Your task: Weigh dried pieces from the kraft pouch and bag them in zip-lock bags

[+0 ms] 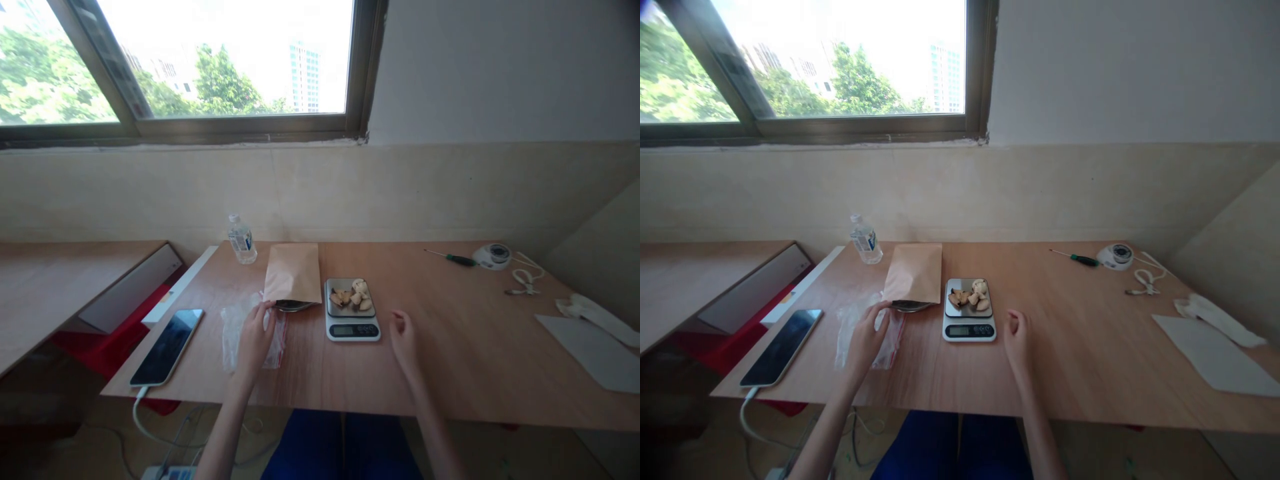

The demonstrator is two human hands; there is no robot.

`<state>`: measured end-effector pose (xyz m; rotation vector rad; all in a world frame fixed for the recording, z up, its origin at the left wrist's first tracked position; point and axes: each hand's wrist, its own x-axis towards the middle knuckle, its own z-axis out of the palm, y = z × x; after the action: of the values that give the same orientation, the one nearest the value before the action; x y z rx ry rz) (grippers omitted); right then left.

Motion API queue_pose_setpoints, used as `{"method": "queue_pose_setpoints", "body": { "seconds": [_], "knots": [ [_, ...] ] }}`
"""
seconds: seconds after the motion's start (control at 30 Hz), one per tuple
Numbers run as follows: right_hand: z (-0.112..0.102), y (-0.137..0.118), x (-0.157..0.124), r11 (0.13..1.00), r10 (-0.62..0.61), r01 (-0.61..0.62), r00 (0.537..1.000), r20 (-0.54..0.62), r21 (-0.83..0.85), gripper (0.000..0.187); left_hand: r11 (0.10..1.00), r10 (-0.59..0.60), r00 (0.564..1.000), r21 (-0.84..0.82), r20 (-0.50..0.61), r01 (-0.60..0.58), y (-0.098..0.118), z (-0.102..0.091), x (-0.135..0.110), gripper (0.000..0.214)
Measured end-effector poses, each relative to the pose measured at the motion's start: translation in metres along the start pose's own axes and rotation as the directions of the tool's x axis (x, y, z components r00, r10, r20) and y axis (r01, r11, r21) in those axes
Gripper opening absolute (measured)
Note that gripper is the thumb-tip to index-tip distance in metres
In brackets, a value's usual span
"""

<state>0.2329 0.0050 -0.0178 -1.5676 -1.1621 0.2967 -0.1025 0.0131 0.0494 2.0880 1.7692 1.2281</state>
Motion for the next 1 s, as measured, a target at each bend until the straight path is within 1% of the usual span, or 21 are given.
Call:
{"method": "queue_pose_setpoints", "body": {
  "seconds": [0.07, 0.13, 0.23, 0.3, 0.4, 0.5, 0.6, 0.7, 0.8, 0.9, 1.0],
  "knots": [
    [-0.007, 0.01, -0.008, 1.0, 0.025, -0.025, 1.0, 0.012, 0.008, 0.029, 1.0, 0.016, 1.0, 0.005, 0.007, -0.016, 0.002, 0.004, -0.014, 0.026],
    [-0.01, 0.012, -0.012, 0.999, 0.034, -0.034, 0.999, 0.028, -0.001, 0.027, 1.0, 0.0, 1.0, 0.025, 0.018, 0.0, 0.0, 0.01, -0.026, 0.026],
    [-0.012, 0.005, -0.013, 0.999, 0.009, -0.006, 0.998, 0.059, -0.04, 0.026, 0.994, -0.05, 0.999, 0.095, 0.004, 0.049, -0.007, 0.021, -0.042, 0.026],
    [-0.012, 0.0, -0.013, 0.998, -0.013, 0.018, 0.996, 0.086, -0.06, 0.026, 0.988, -0.074, 0.997, 0.132, -0.01, 0.075, -0.011, 0.025, -0.048, 0.029],
    [-0.013, -0.004, -0.013, 0.997, -0.018, 0.026, 0.995, 0.099, -0.075, 0.026, 0.982, -0.1, 0.995, 0.161, -0.021, 0.102, -0.011, 0.024, -0.049, 0.03],
    [-0.014, -0.005, -0.014, 0.997, -0.016, 0.024, 0.994, 0.108, -0.079, 0.026, 0.977, -0.121, 0.992, 0.176, -0.019, 0.122, -0.008, 0.021, -0.044, 0.024],
    [-0.014, -0.007, -0.014, 0.997, -0.023, 0.031, 0.994, 0.107, -0.069, 0.025, 0.979, -0.148, 0.989, 0.138, -0.025, 0.15, -0.007, 0.017, -0.038, 0.018],
    [-0.014, -0.008, -0.014, 0.997, -0.032, 0.04, 0.994, 0.103, -0.072, 0.025, 0.973, -0.22, 0.975, 0.072, -0.016, 0.22, -0.006, 0.011, -0.036, 0.017],
    [-0.013, -0.007, -0.014, 0.995, -0.035, 0.045, 0.994, 0.108, -0.087, 0.025, 0.952, -0.303, 0.953, 0.041, -0.023, 0.304, -0.001, -0.002, -0.036, 0.019],
    [-0.014, -0.007, -0.014, 0.996, -0.039, 0.048, 0.993, 0.107, -0.082, 0.025, 0.933, -0.35, 0.932, 0.055, -0.089, 0.356, 0.013, -0.022, -0.034, 0.022],
    [-0.014, -0.006, -0.013, 0.996, -0.044, 0.052, 0.993, 0.113, -0.075, 0.025, 0.915, -0.373, 0.913, 0.1, -0.162, 0.391, 0.032, -0.044, -0.029, 0.024]
  ]
}}
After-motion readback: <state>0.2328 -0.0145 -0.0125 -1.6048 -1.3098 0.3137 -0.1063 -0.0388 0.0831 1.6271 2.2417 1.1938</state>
